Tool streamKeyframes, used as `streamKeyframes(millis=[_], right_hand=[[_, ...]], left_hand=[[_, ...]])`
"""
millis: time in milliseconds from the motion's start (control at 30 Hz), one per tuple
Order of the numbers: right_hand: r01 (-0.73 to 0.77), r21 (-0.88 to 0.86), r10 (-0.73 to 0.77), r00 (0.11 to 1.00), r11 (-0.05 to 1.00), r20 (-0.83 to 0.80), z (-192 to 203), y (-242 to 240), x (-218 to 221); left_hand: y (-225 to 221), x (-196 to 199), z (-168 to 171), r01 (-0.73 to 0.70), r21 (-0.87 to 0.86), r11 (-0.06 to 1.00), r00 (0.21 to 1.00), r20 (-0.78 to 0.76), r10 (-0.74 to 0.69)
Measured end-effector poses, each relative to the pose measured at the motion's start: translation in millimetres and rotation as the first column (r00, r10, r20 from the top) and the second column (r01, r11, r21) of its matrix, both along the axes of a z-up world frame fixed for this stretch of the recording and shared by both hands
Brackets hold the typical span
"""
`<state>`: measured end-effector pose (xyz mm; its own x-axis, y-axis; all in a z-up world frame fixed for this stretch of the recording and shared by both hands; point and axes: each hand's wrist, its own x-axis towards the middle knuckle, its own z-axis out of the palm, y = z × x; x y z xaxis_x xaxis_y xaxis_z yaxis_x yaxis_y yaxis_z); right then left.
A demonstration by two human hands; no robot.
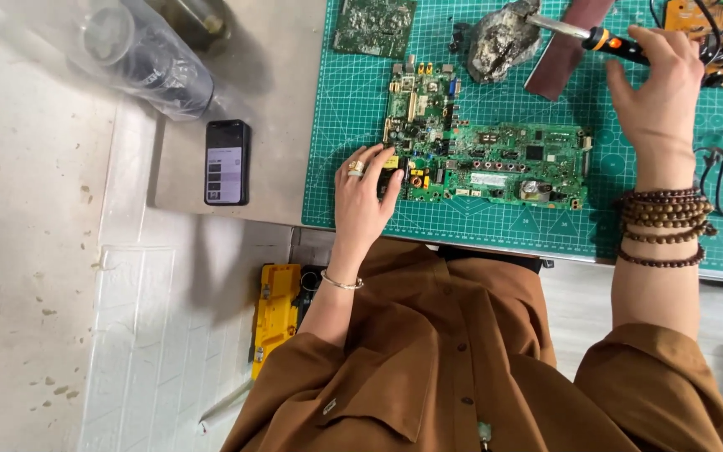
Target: Soldering components on a green motherboard at a workbench and checking a smartphone for reference.
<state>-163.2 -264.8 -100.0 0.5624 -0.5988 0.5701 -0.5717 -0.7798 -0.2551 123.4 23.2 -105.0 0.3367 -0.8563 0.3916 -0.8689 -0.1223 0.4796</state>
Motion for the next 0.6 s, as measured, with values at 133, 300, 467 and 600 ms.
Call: streamKeyframes(millis=[133,300,467,600], right_hand=[[0.004,0.018,-0.004,0.999,1.0,-0.036,-3,2,-1],[-0.008,-0.086,0.003,0.998,0.996,-0.055,-9,-2,-3],[0.012,0.01,-0.011,0.999,1.0,-0.041,-4,0,-1],[-0.009,-0.019,0.009,1.0,1.0,-0.021,-7,-1,-4]], left_hand=[[2,0,0,0.002,-0.01,1.0,1.0,0.005,-0.002],[2,0,0,0.008,-0.024,1.0,1.0,-0.002,-0.008],[1,0,0,0.007,-0.028,1.0,1.0,0.001,-0.007],[1,0,-3,0.003,-0.014,1.0,1.0,0.003,-0.003]])
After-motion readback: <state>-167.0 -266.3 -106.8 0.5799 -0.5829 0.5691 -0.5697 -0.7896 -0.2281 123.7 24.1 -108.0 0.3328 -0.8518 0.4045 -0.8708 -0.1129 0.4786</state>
